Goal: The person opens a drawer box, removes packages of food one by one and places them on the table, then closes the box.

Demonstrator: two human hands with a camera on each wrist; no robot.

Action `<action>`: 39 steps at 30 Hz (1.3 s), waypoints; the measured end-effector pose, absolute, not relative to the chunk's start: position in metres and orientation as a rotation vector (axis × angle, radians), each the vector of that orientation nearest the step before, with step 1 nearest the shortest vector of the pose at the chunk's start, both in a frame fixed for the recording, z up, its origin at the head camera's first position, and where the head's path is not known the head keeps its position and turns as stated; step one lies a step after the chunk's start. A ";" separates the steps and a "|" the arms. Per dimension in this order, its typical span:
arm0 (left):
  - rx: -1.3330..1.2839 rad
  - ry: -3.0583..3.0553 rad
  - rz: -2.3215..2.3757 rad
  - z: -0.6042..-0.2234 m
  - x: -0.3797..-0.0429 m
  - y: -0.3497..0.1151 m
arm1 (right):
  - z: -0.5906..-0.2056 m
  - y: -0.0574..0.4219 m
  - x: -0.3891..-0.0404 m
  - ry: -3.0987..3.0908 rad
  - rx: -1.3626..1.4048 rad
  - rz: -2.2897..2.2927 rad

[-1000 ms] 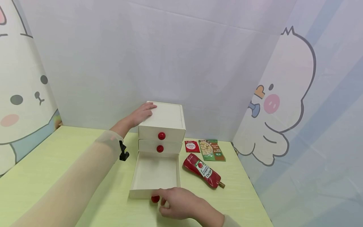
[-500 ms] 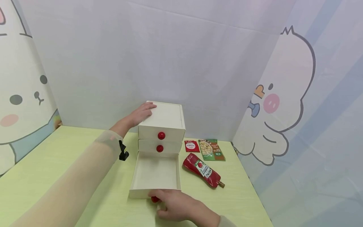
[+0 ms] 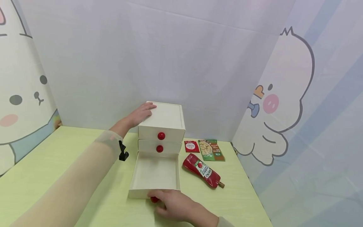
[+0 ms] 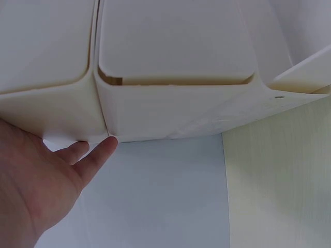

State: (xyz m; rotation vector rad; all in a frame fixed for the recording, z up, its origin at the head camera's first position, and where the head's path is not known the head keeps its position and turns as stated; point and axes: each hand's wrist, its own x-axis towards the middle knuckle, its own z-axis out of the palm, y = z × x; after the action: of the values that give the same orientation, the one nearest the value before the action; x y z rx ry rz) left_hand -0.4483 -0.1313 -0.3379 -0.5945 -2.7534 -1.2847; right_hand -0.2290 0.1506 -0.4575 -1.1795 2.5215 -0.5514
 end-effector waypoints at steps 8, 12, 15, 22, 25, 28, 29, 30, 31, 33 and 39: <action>-0.593 -2.759 -1.277 -0.339 -0.450 -0.132 | -0.458 0.151 -0.235 2.518 -1.239 -0.595; -0.587 -2.755 -1.292 -0.340 -0.451 -0.132 | -0.458 0.150 -0.235 2.520 -1.225 -0.609; -0.584 -2.752 -1.301 -0.341 -0.453 -0.132 | -0.458 0.149 -0.235 2.526 -1.222 -0.608; -0.589 -2.750 -1.289 -0.341 -0.453 -0.132 | -0.458 0.148 -0.235 2.531 -1.235 -0.614; -0.587 -2.748 -1.294 -0.341 -0.452 -0.133 | -0.457 0.148 -0.237 2.529 -1.237 -0.627; -0.581 -2.748 -1.306 -0.340 -0.451 -0.133 | -0.456 0.148 -0.237 2.526 -1.238 -0.634; -0.579 -2.749 -1.311 -0.340 -0.451 -0.132 | -0.455 0.148 -0.238 2.527 -1.240 -0.634; -0.577 -2.748 -1.315 -0.340 -0.451 -0.132 | -0.455 0.148 -0.238 2.530 -1.243 -0.634; -0.576 -2.749 -1.316 -0.340 -0.451 -0.132 | -0.455 0.148 -0.239 2.535 -1.245 -0.632; -0.575 -2.749 -1.314 -0.340 -0.450 -0.132 | -0.455 0.148 -0.239 2.551 -1.265 -0.629; -0.576 -2.746 -1.305 -0.341 -0.452 -0.132 | -0.458 0.148 -0.243 2.607 -1.372 -0.619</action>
State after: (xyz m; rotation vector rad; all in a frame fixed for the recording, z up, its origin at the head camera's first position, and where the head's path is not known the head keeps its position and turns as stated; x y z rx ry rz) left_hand -0.4522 -0.1319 -0.3412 -0.5765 -2.7455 -1.3045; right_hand -0.2432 0.1478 -0.4576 -1.3715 2.6073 -0.6188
